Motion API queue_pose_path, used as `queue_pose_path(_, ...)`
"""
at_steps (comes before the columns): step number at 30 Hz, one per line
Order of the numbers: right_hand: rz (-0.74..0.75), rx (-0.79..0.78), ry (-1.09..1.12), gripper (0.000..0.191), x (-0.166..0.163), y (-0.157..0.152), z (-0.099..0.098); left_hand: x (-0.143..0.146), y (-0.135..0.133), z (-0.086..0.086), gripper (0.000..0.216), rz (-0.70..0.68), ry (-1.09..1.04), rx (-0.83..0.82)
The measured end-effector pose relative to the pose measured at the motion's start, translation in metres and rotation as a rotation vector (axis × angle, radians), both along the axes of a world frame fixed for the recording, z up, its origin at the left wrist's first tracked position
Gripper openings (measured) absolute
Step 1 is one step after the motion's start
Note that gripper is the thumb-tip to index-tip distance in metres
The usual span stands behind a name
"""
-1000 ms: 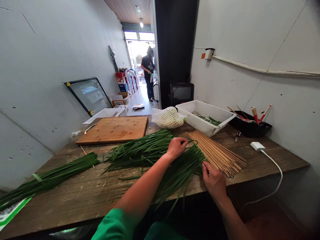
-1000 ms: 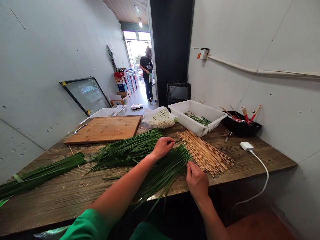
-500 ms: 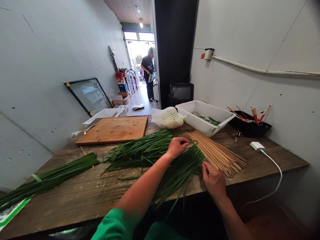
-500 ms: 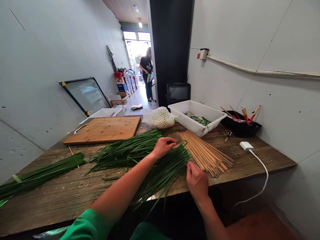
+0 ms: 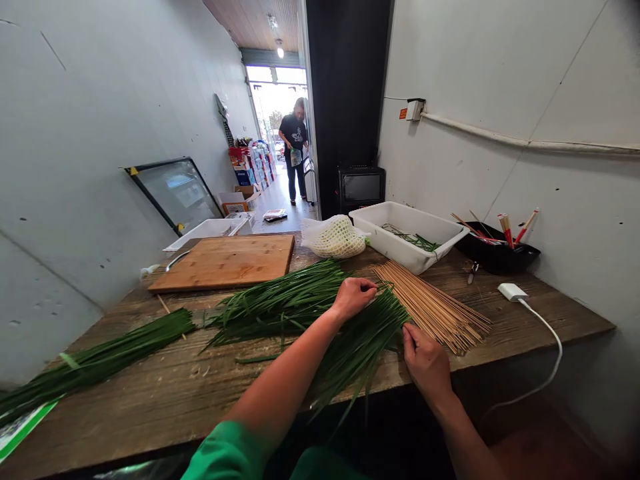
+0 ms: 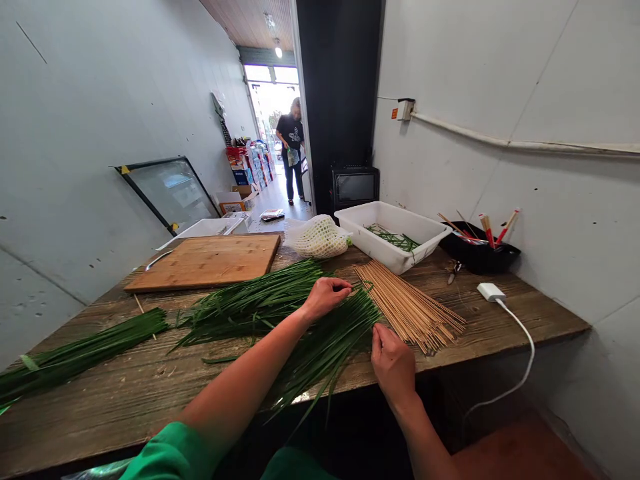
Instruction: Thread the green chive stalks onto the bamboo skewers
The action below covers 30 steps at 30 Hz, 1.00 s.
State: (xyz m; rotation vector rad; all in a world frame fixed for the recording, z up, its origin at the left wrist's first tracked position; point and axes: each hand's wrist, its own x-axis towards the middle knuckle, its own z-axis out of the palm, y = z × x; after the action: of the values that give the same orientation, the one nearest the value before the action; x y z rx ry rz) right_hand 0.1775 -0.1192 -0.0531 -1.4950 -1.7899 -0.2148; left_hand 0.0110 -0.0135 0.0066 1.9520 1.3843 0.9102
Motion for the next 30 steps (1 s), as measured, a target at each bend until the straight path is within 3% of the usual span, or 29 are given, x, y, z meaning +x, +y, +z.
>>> queue_pose_path(13,0.011,-0.007,-0.007,0.032,0.001,0.001,-0.002,0.001,-0.001,-0.003,0.022,-0.002,-0.007,0.060)
queue_pose_path(22,0.001,-0.021,-0.020,0.034,0.001,0.001,0.000,0.006,-0.009,-0.003,0.021,-0.024,0.105,0.190)
queue_pose_path(28,0.023,0.030,0.021,0.033,0.001,0.000,-0.001,-0.009,-0.003,0.003,0.027,-0.250,0.053,-0.002)
queue_pose_path(30,0.027,0.028,0.023,0.033,0.001,0.000,0.000,-0.015,0.001,0.005,0.029,-0.228,0.096,0.008)
